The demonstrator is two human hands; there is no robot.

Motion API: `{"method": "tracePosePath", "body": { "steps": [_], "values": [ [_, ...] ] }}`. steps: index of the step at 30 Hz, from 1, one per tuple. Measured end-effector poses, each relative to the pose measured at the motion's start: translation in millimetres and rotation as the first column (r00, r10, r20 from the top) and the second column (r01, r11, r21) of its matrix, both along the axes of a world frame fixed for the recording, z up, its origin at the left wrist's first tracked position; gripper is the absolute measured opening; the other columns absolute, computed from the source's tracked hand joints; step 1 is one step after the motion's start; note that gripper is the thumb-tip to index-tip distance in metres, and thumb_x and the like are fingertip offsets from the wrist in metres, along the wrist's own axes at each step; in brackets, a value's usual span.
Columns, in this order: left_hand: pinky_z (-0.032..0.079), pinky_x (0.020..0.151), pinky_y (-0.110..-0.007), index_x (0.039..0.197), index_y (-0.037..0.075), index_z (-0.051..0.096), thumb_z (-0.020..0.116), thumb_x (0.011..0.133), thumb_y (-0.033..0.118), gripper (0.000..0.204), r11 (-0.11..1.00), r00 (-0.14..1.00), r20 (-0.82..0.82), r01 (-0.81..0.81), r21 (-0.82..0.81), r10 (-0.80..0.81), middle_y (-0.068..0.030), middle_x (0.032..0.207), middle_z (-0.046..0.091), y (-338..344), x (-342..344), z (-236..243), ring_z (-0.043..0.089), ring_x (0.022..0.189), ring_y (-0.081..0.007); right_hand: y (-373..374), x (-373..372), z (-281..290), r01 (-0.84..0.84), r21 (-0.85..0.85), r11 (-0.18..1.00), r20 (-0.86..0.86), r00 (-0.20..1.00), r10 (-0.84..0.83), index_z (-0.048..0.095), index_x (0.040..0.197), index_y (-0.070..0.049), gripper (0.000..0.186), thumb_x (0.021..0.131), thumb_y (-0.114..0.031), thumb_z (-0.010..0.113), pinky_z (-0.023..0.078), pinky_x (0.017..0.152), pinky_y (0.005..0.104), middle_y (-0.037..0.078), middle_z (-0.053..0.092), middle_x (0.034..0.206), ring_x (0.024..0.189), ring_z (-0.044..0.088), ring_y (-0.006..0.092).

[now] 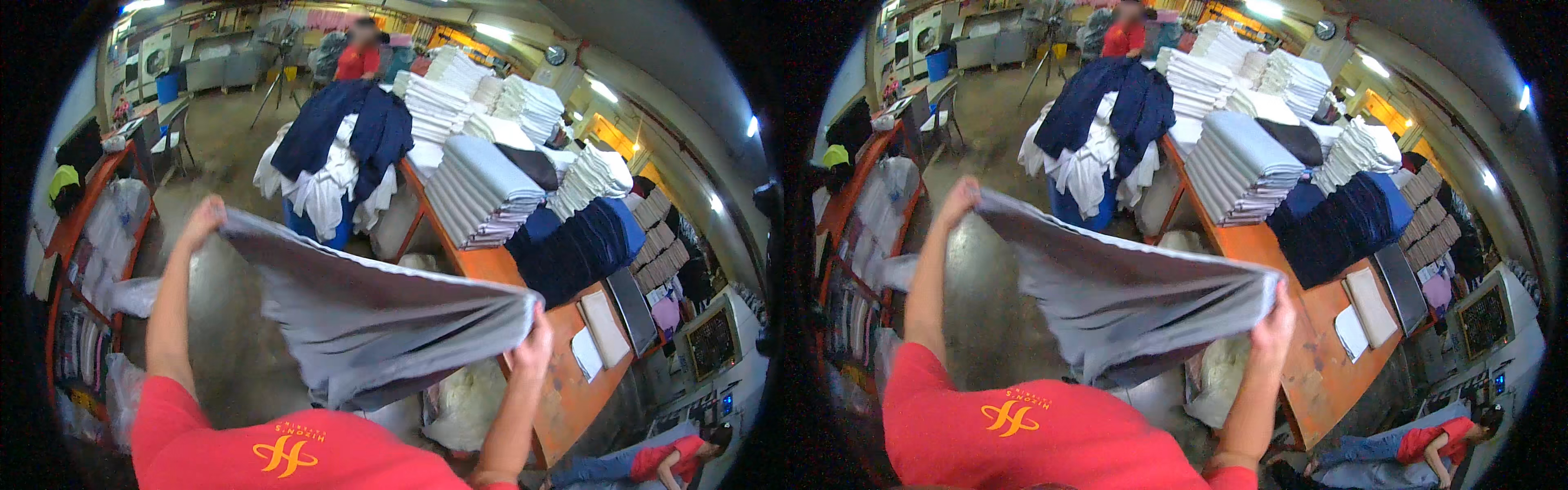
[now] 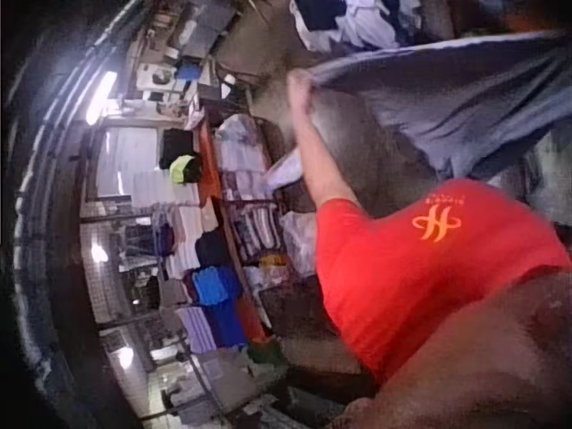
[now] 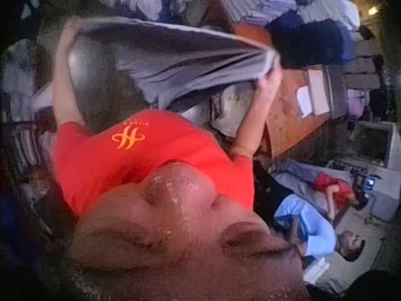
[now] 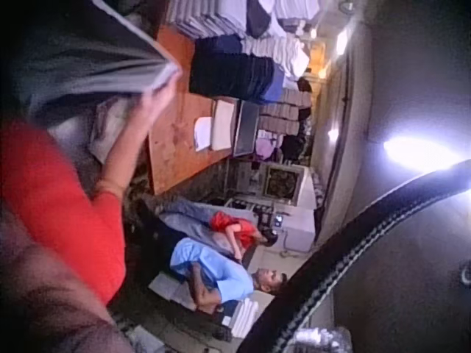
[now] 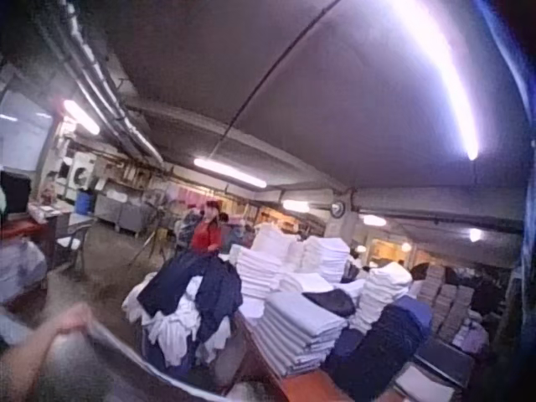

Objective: The person folds a light gray sheet on a wooden table, aligning edges and stacking it with other folded linens. They repeat this process for multiple sheets, handling each one individually.

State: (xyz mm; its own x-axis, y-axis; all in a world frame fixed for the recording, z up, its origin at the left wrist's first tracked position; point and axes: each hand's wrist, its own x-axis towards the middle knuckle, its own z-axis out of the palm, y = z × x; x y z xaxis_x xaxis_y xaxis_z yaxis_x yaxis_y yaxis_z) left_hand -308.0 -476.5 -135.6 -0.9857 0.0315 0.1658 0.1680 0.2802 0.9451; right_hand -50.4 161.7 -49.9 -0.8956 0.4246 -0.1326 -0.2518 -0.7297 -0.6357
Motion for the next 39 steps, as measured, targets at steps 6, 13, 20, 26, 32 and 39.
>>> {"method": "tracePosePath", "body": {
  "steps": [6, 13, 20, 26, 32, 39],
  "values": [
    [0.047, 0.079, -0.031, 0.078, 0.008, 0.069, 0.055, 0.075, -0.003, 0.018, 0.906, 0.936, 0.04, 0.349, -0.242, -0.35, -0.0058, 0.079, 0.06, 121.0, 143.8, -211.6, 0.06, 0.086, -0.0199, -21.4, -40.5, 108.5, 0.0, 0.36, 0.933, -0.26, 0.96, 0.1, 0.058, 0.105, -0.001, 0.019, 0.096, -0.014, 0.046, 0.048, 0.087, 0.035, 0.01, 0.064, 0.101, 0.093, 0.062, 0.021],
    [0.051, 0.084, -0.032, 0.117, 0.004, 0.059, 0.057, 0.09, 0.014, 0.029, 0.695, 0.804, 0.218, 0.301, 0.653, -0.553, -0.0073, 0.113, 0.044, 284.8, 181.9, -120.7, 0.063, 0.096, -0.024, -53.5, -17.6, 171.8, 0.321, 0.503, 0.803, -0.361, 0.922, -0.142, 0.061, 0.102, -0.008, 0.013, 0.092, -0.013, 0.056, 0.05, 0.071, 0.0239, 0.001, 0.063, 0.094, 0.081, 0.062, 0.0105],
    [0.04, 0.099, -0.04, 0.13, 0.002, 0.043, 0.074, 0.077, 0.021, 0.064, 0.797, 0.7, -0.45, 0.603, -0.045, -0.555, -0.0134, 0.122, 0.041, 408.0, 235.5, -1.9, 0.042, 0.119, -0.0316, -37.2, 49.4, 171.5, 0.315, 0.737, 0.598, -0.286, 0.947, -0.147, 0.06, 0.093, -0.009, 0.008, 0.093, -0.014, 0.054, 0.044, 0.058, 0.0197, -0.003, 0.061, 0.08, 0.069, 0.056, 0.0052],
    [0.039, 0.098, -0.042, 0.123, 0.006, 0.048, 0.06, 0.067, -0.001, 0.058, 0.742, 0.673, -0.326, 0.648, -0.173, -0.664, -0.0191, 0.12, 0.046, 466.8, 238.6, -72.3, 0.047, 0.113, -0.0386, 21.9, 113.4, 177.0, 0.446, 0.766, 0.462, -0.328, 0.89, -0.317, 0.061, 0.096, -0.006, 0.011, 0.093, -0.014, 0.054, 0.046, 0.067, 0.0213, 0.0, 0.063, 0.085, 0.075, 0.059, 0.0084],
    [0.042, 0.093, -0.041, 0.104, 0.005, 0.057, 0.052, 0.06, -0.012, 0.047, 0.791, 0.772, -0.178, 0.583, -0.183, -0.61, -0.0161, 0.117, 0.051, 418.4, 241.3, -167.6, 0.05, 0.111, -0.0374, 102.3, 209.4, 212.6, 0.484, 0.874, -0.032, -0.413, 0.708, -0.572, 0.063, 0.098, -0.003, 0.015, 0.093, -0.016, 0.056, 0.044, 0.07, 0.0211, 0.0, 0.063, 0.088, 0.077, 0.057, 0.0078],
    [0.048, 0.078, -0.033, 0.086, 0.005, 0.064, 0.056, 0.068, -0.008, 0.024, 0.636, 0.613, -0.172, 0.739, -0.22, -0.771, -0.0115, 0.092, 0.059, 390.7, 213.3, -142.9, 0.06, 0.089, -0.0288, 160.5, 297.9, 218.2, -0.385, 0.387, -0.838, -0.634, 0.549, -0.545, 0.06, 0.109, -0.008, 0.021, 0.091, -0.006, 0.05, 0.049, 0.078, 0.0353, 0.014, 0.064, 0.103, 0.094, 0.063, 0.0297]
  ]
}}
